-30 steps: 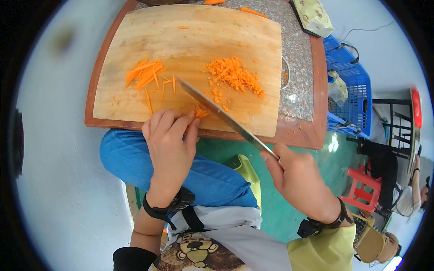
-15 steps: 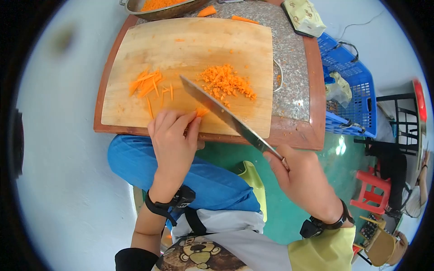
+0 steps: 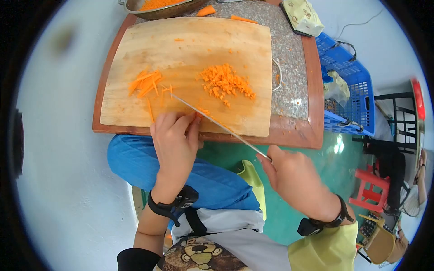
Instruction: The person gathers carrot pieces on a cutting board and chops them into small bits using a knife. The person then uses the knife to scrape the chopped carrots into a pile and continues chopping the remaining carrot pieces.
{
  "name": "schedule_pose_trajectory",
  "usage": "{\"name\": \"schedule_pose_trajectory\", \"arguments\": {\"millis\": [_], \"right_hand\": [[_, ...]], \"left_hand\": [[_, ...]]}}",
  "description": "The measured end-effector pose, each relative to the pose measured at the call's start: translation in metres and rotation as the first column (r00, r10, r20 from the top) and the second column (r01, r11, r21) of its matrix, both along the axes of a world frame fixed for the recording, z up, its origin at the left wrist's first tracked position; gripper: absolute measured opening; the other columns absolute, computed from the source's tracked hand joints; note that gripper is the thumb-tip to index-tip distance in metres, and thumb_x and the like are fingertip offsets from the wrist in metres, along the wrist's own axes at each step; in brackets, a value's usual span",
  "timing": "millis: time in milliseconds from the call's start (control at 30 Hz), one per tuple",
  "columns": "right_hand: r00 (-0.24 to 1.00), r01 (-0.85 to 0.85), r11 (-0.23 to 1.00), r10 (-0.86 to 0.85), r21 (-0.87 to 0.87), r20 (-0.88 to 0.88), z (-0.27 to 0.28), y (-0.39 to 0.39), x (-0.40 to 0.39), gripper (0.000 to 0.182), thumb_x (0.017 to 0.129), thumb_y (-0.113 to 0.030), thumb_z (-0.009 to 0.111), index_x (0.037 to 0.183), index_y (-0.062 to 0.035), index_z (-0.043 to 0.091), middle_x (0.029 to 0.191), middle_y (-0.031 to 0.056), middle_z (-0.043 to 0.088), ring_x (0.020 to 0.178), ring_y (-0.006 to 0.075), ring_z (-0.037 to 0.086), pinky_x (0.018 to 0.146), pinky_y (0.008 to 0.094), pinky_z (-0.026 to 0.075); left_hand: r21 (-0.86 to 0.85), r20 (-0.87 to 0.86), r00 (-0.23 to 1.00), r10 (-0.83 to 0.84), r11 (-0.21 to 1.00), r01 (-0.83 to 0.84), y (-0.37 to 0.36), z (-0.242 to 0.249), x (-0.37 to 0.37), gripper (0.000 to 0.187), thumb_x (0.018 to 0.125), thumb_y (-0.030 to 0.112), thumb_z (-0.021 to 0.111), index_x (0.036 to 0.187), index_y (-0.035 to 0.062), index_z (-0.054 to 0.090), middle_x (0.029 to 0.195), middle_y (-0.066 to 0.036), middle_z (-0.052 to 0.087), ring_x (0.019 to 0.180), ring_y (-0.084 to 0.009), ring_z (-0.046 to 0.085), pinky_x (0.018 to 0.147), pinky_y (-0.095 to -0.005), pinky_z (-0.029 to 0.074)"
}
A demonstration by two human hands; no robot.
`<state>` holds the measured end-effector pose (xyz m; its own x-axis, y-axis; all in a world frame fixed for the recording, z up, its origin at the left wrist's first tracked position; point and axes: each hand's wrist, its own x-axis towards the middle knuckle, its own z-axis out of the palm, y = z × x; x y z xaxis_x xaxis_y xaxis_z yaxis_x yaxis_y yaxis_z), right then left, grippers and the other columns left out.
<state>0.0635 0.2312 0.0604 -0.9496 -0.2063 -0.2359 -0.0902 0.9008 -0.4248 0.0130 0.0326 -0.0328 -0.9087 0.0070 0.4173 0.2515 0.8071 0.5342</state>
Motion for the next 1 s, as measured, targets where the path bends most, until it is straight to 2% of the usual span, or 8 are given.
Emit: {"name": "schedule_pose_trajectory", "arguments": {"millis": [67, 167, 267, 367, 433, 567, 733, 1000], "right_hand": [[1.0, 0.003, 1.0, -0.003, -0.013, 0.026, 0.0, -0.001, -0.002, 0.024, 0.087, -0.017, 0.058, 0.074, -0.0008, 0.046, 0.054, 0.0187, 0.052, 0.051, 0.0392, 0.054, 0.045, 0.0446, 0.041], [0.998, -0.043, 0.991, 0.048, 0.13, -0.029, -0.003, -0.007, -0.004, 0.025, 0.087, -0.018, 0.058, 0.074, -0.0012, 0.046, 0.054, 0.0187, 0.053, 0.05, 0.0388, 0.054, 0.044, 0.0442, 0.043], [0.995, -0.072, 0.987, 0.08, 0.144, -0.057, -0.004, -0.008, -0.009, 0.023, 0.086, -0.017, 0.059, 0.074, -0.0009, 0.048, 0.055, 0.0191, 0.054, 0.051, 0.0385, 0.055, 0.046, 0.044, 0.044], [0.988, -0.1, 0.993, 0.106, 0.056, -0.117, 0.005, -0.006, -0.012, 0.015, 0.086, -0.015, 0.059, 0.085, 0.0, 0.056, 0.057, 0.0191, 0.056, 0.053, 0.0386, 0.056, 0.048, 0.0445, 0.045], [0.997, 0.048, 0.999, -0.047, -0.001, 0.063, 0.017, -0.004, -0.009, 0.015, 0.086, -0.012, 0.058, 0.096, -0.0011, 0.06, 0.06, 0.0195, 0.056, 0.055, 0.0387, 0.057, 0.05, 0.0436, 0.044], [1.0, 0.017, 0.998, -0.018, -0.053, -0.023, 0.015, 0.004, -0.007, 0.014, 0.086, -0.01, 0.058, 0.098, -0.0019, 0.063, 0.06, 0.0198, 0.055, 0.054, 0.0376, 0.055, 0.049, 0.0408, 0.043], [0.979, 0.191, 0.978, -0.184, -0.082, 0.09, 0.023, -0.002, -0.003, 0.012, 0.085, -0.01, 0.061, 0.089, 0.0017, 0.061, 0.058, 0.0188, 0.053, 0.051, 0.0339, 0.051, 0.048, 0.0369, 0.04], [0.998, 0.069, 0.997, -0.069, -0.031, 0.001, 0.01, 0.004, 0.0, 0.019, 0.085, -0.011, 0.062, 0.074, 0.0015, 0.053, 0.058, 0.0201, 0.053, 0.053, 0.0375, 0.054, 0.048, 0.0406, 0.041]], "left_hand": [[-0.017, 0.008, 0.999, -0.044, 0.999, 0.044, -0.002, 0.002, -0.003, 0.009, 0.073, 0.01, 0.068, 0.079, 0.0044, 0.068, 0.075, -0.005, 0.059, 0.078, -0.0237, 0.054, 0.072, -0.0351, 0.037], [-0.042, 0.011, 0.995, -0.096, 0.994, 0.097, -0.005, 0.002, -0.004, 0.009, 0.073, 0.008, 0.065, 0.081, 0.0049, 0.068, 0.075, -0.005, 0.054, 0.079, -0.0226, 0.05, 0.072, -0.0358, 0.036], [-0.044, 0.009, 0.998, -0.061, 0.997, 0.061, -0.005, 0.004, -0.004, 0.007, 0.072, 0.01, 0.068, 0.076, 0.0043, 0.068, 0.074, -0.005, 0.058, 0.077, -0.0234, 0.054, 0.072, -0.0346, 0.036], [-0.047, 0.024, 1.0, -0.01, 0.999, 0.011, -0.002, 0.006, -0.002, 0.007, 0.072, 0.01, 0.068, 0.075, 0.0045, 0.068, 0.073, -0.004, 0.058, 0.077, -0.0231, 0.054, 0.071, -0.0347, 0.036], [-0.043, 0.023, 1.0, -0.007, 0.999, 0.008, -0.003, 0.005, -0.002, 0.007, 0.071, 0.009, 0.068, 0.076, 0.0045, 0.068, 0.072, -0.005, 0.057, 0.076, -0.0233, 0.054, 0.071, -0.0349, 0.036], [-0.029, -0.017, 0.999, -0.043, 0.999, 0.043, -0.003, 0.004, -0.003, 0.008, 0.071, 0.009, 0.069, 0.076, 0.0042, 0.067, 0.071, -0.006, 0.056, 0.076, -0.0241, 0.053, 0.07, -0.0359, 0.036], [-0.027, -0.01, 0.998, -0.069, 0.997, 0.068, -0.005, 0.005, -0.004, 0.008, 0.071, 0.008, 0.068, 0.076, 0.0029, 0.066, 0.071, -0.008, 0.055, 0.076, -0.0252, 0.054, 0.07, -0.0361, 0.036], [-0.028, 0.0, 0.997, -0.073, 0.997, 0.073, -0.004, 0.006, -0.005, 0.006, 0.07, 0.006, 0.068, 0.072, 0.0022, 0.065, 0.072, -0.008, 0.057, 0.075, -0.0259, 0.054, 0.069, -0.036, 0.037]]}}
